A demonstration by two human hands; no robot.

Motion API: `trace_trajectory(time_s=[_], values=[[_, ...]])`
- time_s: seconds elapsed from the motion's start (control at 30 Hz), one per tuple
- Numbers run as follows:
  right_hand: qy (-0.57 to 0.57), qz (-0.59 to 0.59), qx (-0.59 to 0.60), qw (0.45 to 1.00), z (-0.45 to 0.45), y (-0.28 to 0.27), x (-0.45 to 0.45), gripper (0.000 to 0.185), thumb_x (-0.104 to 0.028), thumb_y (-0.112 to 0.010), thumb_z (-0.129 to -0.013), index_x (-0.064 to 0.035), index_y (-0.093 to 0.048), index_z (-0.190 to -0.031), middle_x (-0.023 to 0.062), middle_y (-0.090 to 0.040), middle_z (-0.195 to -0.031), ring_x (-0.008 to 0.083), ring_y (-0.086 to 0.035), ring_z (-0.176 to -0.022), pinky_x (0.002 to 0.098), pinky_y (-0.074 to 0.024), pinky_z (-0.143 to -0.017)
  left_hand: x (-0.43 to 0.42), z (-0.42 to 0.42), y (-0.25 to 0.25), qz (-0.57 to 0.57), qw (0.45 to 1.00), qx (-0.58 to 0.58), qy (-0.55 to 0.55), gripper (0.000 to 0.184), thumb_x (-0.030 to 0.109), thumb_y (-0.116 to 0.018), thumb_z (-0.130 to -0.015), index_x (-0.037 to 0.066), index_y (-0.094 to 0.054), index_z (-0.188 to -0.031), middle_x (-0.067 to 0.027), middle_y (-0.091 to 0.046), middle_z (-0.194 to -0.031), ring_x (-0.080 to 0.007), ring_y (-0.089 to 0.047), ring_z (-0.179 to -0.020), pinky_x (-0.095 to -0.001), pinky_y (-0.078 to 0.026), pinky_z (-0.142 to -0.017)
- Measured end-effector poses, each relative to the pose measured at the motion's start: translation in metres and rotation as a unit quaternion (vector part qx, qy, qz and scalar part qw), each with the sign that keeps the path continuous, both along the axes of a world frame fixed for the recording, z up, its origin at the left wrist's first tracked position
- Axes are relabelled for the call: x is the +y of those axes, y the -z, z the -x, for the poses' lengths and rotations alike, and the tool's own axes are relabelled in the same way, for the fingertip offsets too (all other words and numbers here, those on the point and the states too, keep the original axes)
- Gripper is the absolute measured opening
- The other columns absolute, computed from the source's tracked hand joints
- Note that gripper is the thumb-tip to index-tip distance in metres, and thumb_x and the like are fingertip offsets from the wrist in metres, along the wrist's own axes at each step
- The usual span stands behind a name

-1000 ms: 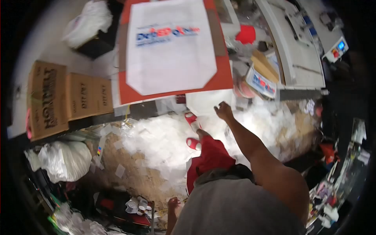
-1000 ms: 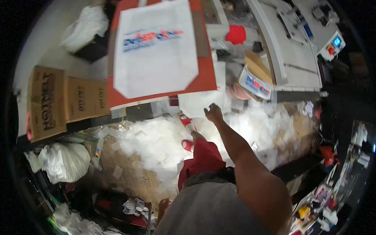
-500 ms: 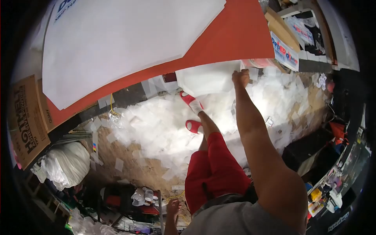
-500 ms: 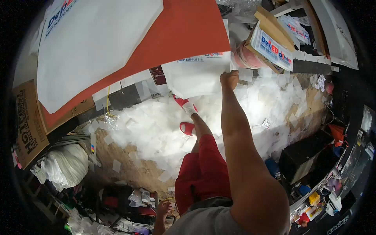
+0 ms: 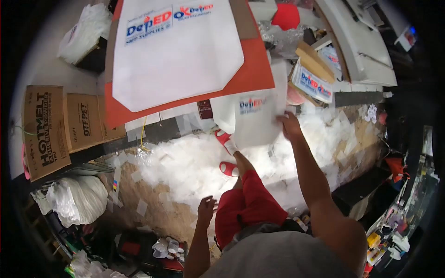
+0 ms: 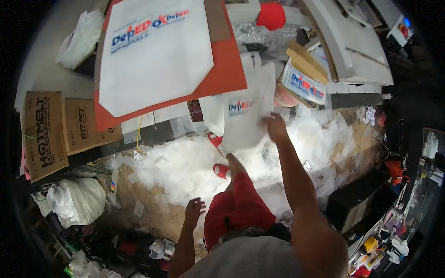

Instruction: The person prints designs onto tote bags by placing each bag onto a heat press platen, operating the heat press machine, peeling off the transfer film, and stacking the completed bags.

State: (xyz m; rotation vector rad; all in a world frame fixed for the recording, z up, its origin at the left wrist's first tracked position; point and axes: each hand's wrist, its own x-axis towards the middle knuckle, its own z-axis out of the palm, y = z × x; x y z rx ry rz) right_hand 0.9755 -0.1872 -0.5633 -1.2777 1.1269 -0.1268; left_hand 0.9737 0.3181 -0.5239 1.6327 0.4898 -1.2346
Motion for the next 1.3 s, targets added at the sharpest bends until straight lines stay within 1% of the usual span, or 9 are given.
trace_trajectory(time_s=[0.27, 0.33, 0.43, 0.5, 0.6, 0.83, 0.97, 1.23, 1.3], values=[[0.122, -0.370, -0.082, 0.917, 0.130, -0.208, 0.084, 0.055, -0.018, -0.067, -0.083, 0.0048, -0.044, -0.128, 0.0185, -0.058, -0.112, 0.0255, -0.061, -0.095, 0.0377, -0.0516, -0.080, -0.120, -0.080, -0.065, 0.358, 0.867, 0.255, -0.233, 0.082, 0.057, -0.055, -0.087, 0.008, -0.022, -0.145, -0.0176, -0.048, -0.132, -0.0326, -0.053, -0.113, -0.0470, -0.045, -0.092], [0.039, -0.307, -0.016, 0.951, 0.113, -0.164, 0.083, 0.054, -0.021, -0.069, -0.082, 0.0042, -0.047, -0.125, 0.0164, -0.060, -0.108, 0.0240, -0.062, -0.091, 0.0356, -0.0519, -0.077, -0.133, -0.102, -0.078, 0.178, 0.976, 0.008, 0.124, 0.074, 0.039, -0.063, -0.087, 0.003, -0.028, -0.142, -0.0189, -0.058, -0.118, -0.0328, -0.058, -0.106, -0.0442, -0.048, -0.089], [-0.111, -0.160, 0.063, 0.979, 0.098, -0.161, 0.085, 0.044, -0.020, -0.069, -0.081, 0.0044, -0.055, -0.115, 0.0145, -0.063, -0.099, 0.0218, -0.063, -0.081, 0.0333, -0.0521, -0.070, -0.160, -0.118, -0.114, 0.163, 0.898, -0.272, 0.304, 0.063, 0.021, -0.065, -0.086, -0.003, -0.036, -0.136, -0.0175, -0.059, -0.115, -0.0249, -0.058, -0.104, -0.0392, -0.047, -0.092], [-0.062, -0.257, 0.036, 0.964, 0.131, -0.150, 0.082, 0.047, -0.017, -0.071, -0.078, 0.0021, -0.053, -0.117, 0.0101, -0.063, -0.098, 0.0202, -0.062, -0.081, 0.0332, -0.0514, -0.071, -0.196, -0.108, -0.174, 0.169, 0.927, -0.148, 0.300, 0.057, 0.016, -0.063, -0.085, -0.005, -0.038, -0.132, -0.0207, -0.059, -0.117, -0.0278, -0.059, -0.104, -0.0404, -0.046, -0.091], [-0.002, -0.343, -0.136, 0.930, 0.157, -0.164, 0.089, 0.043, -0.025, -0.065, -0.084, -0.0065, -0.054, -0.121, 0.0062, -0.060, -0.107, 0.0195, -0.059, -0.091, 0.0369, -0.0507, -0.076, -0.251, -0.083, -0.309, 0.319, 0.693, -0.347, 0.545, 0.049, 0.017, -0.053, -0.089, 0.006, -0.042, -0.135, -0.0173, -0.053, -0.127, -0.0339, -0.052, -0.117, -0.0422, -0.041, -0.095], [-0.029, 0.022, -0.431, 0.902, 0.003, -0.316, -0.002, 0.055, -0.030, -0.056, -0.093, -0.0051, -0.034, -0.138, 0.0141, -0.049, -0.131, 0.0205, -0.054, -0.110, 0.0333, -0.0459, -0.091, -0.243, -0.204, -0.463, 0.236, 0.723, -0.542, 0.357, 0.048, 0.015, -0.054, -0.091, 0.004, -0.039, -0.136, -0.0229, -0.052, -0.125, -0.0361, -0.056, -0.110, -0.0424, -0.045, -0.092], [0.067, 0.206, -0.441, 0.871, -0.156, -0.468, 0.004, 0.069, -0.008, -0.063, -0.088, -0.0047, -0.023, -0.143, 0.0155, -0.060, -0.115, 0.0155, -0.059, -0.098, 0.0256, -0.0486, -0.077, -0.249, -0.301, -0.519, 0.170, 0.475, -0.857, 0.102, 0.060, 0.009, -0.056, -0.088, 0.008, -0.030, -0.142, -0.0252, -0.045, -0.135, -0.0427, -0.051, -0.116, -0.0431, -0.045, -0.094], [-0.001, 0.702, -0.185, 0.687, -0.400, -0.254, -0.036, 0.075, -0.017, -0.068, -0.078, -0.0045, -0.029, -0.141, 0.0240, -0.065, -0.092, 0.0354, -0.066, -0.086, 0.0419, -0.0513, -0.077, -0.233, -0.522, -0.276, -0.081, 0.654, -0.743, 0.121, 0.067, 0.010, -0.056, -0.081, 0.004, -0.028, -0.142, -0.0278, -0.055, -0.122, -0.0455, -0.058, -0.103, -0.0447, -0.045, -0.093], [-0.169, 0.554, -0.032, 0.815, -0.374, -0.262, -0.010, 0.058, -0.017, -0.062, -0.081, -0.0054, -0.039, -0.133, 0.0269, -0.064, -0.092, 0.0422, -0.064, -0.087, 0.0486, -0.0495, -0.079, -0.231, -0.500, -0.269, -0.144, 0.822, -0.540, 0.104, 0.062, 0.014, -0.061, -0.081, 0.000, -0.035, -0.136, -0.0289, -0.053, -0.123, -0.0415, -0.054, -0.113, -0.0415, -0.042, -0.097]])
